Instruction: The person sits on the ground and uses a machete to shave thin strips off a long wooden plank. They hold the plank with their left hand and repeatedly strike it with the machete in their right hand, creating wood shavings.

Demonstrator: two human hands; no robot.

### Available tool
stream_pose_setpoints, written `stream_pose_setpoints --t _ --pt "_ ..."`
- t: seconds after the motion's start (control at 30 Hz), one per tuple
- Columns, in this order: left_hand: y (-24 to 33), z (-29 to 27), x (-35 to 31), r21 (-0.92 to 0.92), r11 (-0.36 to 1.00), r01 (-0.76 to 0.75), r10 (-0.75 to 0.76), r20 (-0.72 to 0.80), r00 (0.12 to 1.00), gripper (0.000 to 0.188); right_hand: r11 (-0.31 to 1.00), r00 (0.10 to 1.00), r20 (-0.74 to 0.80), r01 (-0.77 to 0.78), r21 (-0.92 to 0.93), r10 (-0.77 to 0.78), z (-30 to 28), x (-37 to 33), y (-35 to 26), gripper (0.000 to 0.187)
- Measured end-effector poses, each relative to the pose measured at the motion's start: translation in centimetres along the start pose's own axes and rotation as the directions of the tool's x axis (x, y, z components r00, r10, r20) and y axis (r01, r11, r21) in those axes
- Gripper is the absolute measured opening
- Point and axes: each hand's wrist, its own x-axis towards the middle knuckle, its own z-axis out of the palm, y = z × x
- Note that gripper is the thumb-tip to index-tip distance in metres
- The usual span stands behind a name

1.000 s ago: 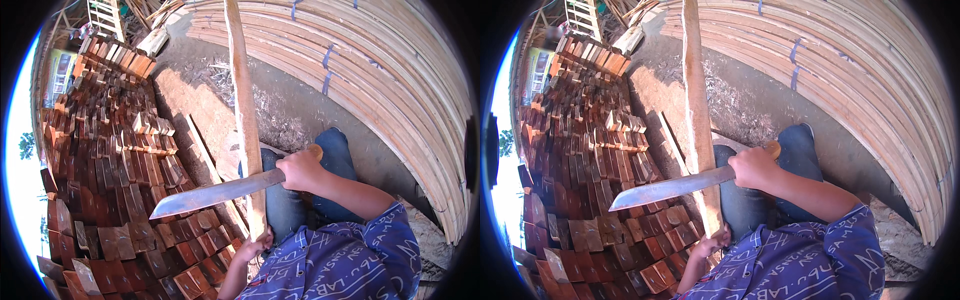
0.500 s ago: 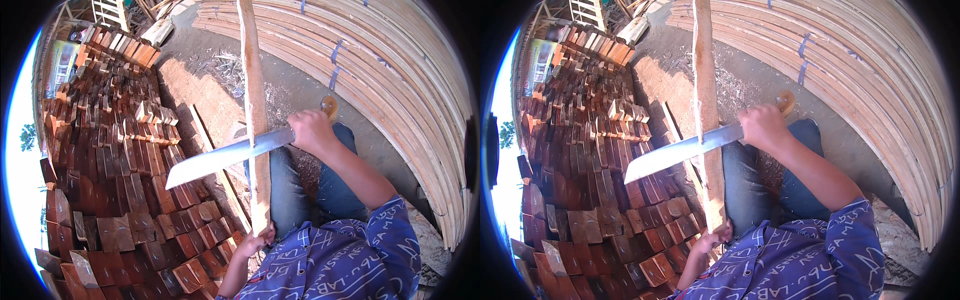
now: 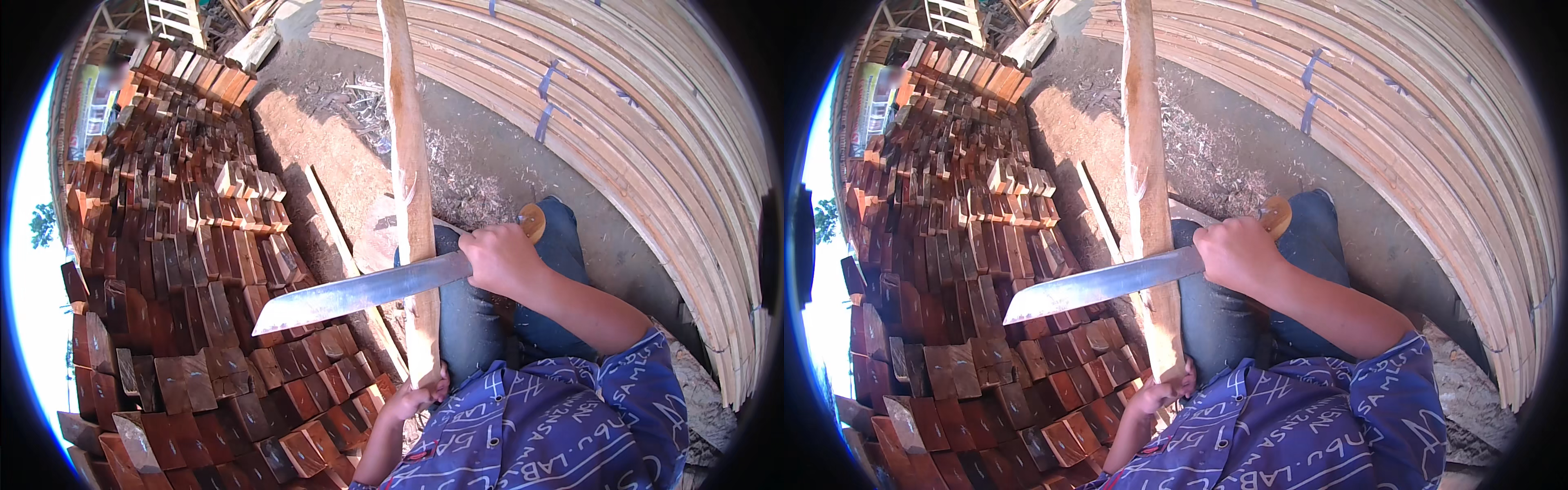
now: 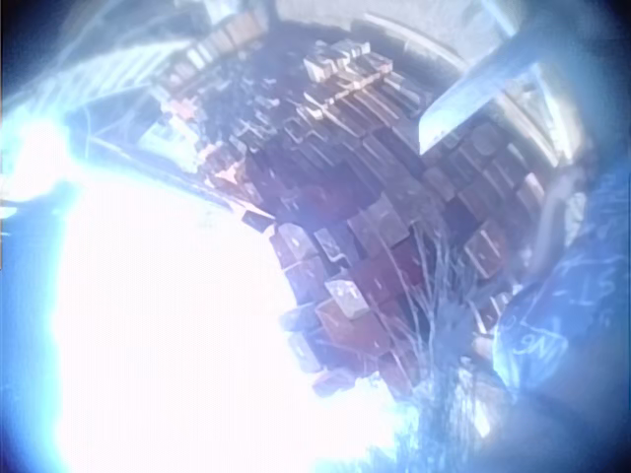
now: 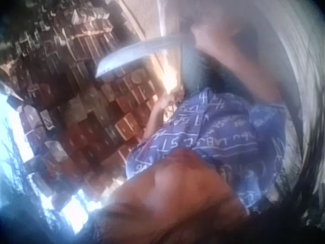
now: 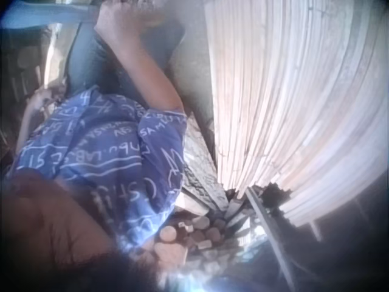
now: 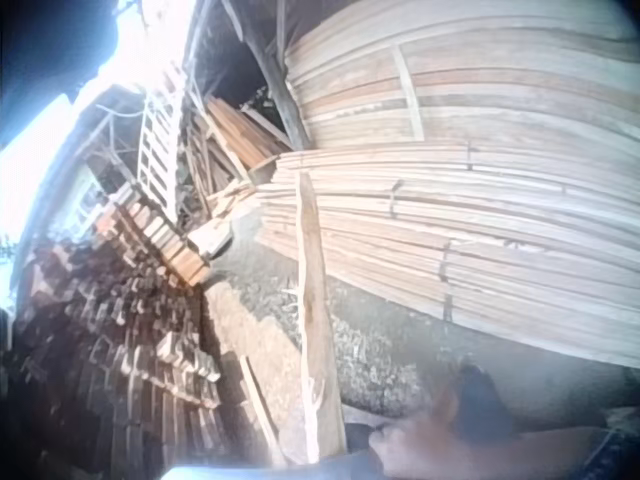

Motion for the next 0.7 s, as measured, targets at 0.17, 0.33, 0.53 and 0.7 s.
stream_pose_setpoints --t 0.17,0.33,0.53,0.7 --pt "-1.3 -0.7 -2.1 0.059 0.998 0.030 -0.027 -0.049 0.998 0.050 0.986 0.974 -0.181 0.112 -0.122 -0.134 0.1 1.4 1.5 0.007" --pt "-0.8 -1.1 -1.9 0.077 0.996 0.044 -0.045 0.014 0.999 0.047 0.955 0.953 -0.061 -0.295 0.023 0.296 -1.1 3.3 3.9 0.020" --pt "-2.2 -0.5 -1.4 0.063 0.997 0.037 -0.037 0.003 0.999 0.045 0.999 0.996 0.066 -0.053 -0.002 0.053 0.4 -0.2 -0.9 0.014" --pt "-2.8 -0.4 -1.8 0.117 0.993 -0.002 0.007 -0.044 0.999 0.047 0.998 0.997 -0.075 0.019 -0.068 -0.024 -0.1 1.5 0.8 0.017"
